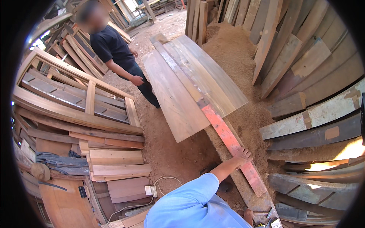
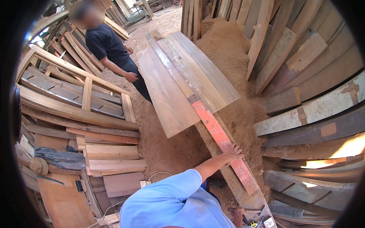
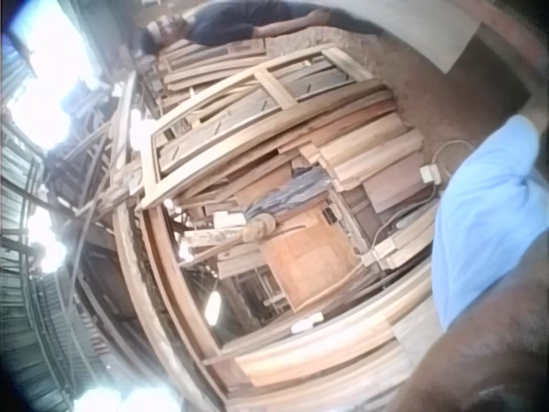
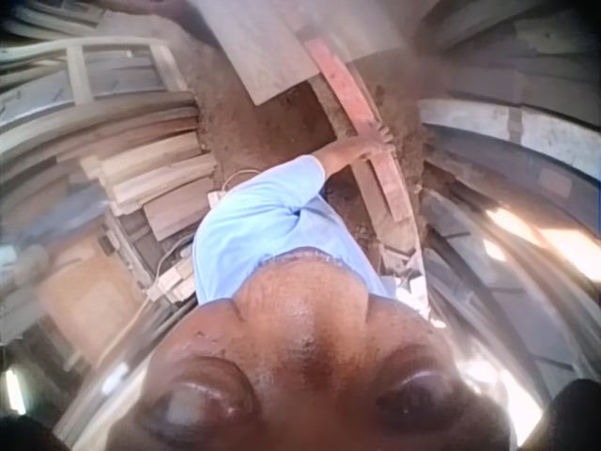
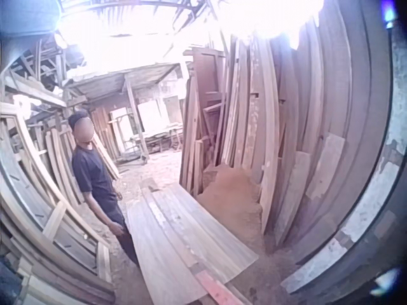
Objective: The person retrieves wooden boards and a long wooden strip, places them on a workbench, and fastens the wooden strip onto the boards using a hammer.
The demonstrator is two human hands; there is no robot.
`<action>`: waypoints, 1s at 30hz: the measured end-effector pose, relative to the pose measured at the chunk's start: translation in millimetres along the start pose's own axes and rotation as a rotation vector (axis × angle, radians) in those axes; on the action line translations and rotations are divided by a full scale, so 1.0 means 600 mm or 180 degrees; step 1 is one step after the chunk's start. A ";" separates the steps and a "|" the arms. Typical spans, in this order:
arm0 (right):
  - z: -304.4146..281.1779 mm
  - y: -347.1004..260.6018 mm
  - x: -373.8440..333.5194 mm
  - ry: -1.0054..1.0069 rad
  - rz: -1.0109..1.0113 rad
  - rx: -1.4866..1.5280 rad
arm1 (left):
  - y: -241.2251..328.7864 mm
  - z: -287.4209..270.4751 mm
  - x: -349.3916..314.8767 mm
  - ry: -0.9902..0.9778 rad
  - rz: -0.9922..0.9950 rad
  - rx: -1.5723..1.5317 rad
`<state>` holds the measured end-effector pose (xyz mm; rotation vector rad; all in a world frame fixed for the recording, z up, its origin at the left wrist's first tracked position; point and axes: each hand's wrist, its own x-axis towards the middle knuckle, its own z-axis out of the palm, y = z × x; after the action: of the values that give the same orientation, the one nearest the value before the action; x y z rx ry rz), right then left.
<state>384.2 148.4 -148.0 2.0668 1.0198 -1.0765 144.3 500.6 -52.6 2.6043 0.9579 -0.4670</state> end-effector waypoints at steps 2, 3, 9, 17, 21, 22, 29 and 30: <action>-0.005 0.003 -0.002 -0.0003 0.0039 0.0030 | 0.006 -0.007 0.001 -0.0055 0.0031 0.0040; -0.003 0.008 -0.001 0.0009 0.0077 0.0064 | 0.012 -0.020 0.001 -0.0104 0.0062 0.0082; -0.002 0.009 -0.001 0.0007 0.0066 0.0066 | 0.007 -0.027 -0.001 -0.0096 0.0111 0.0023; -0.004 0.005 0.000 0.0001 0.0063 0.0074 | 0.012 -0.039 -0.003 -0.0214 0.0063 0.0079; -0.003 0.006 0.001 0.0003 0.0087 0.0089 | 0.016 -0.081 -0.018 -0.0536 0.0105 0.0070; -0.002 0.009 0.002 0.0008 0.0083 0.0095 | 0.015 -0.077 -0.015 -0.0534 0.0104 0.0071; -0.008 0.005 0.000 0.0016 0.0060 0.0096 | 0.010 -0.058 -0.010 -0.0493 0.0056 0.0034; -0.008 0.005 -0.001 0.0018 0.0040 0.0091 | 0.009 -0.056 -0.012 -0.0481 0.0033 0.0010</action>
<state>388.1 150.3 -145.0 2.0973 0.9985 -1.0854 149.0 506.3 -18.7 2.5334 0.8940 -0.6525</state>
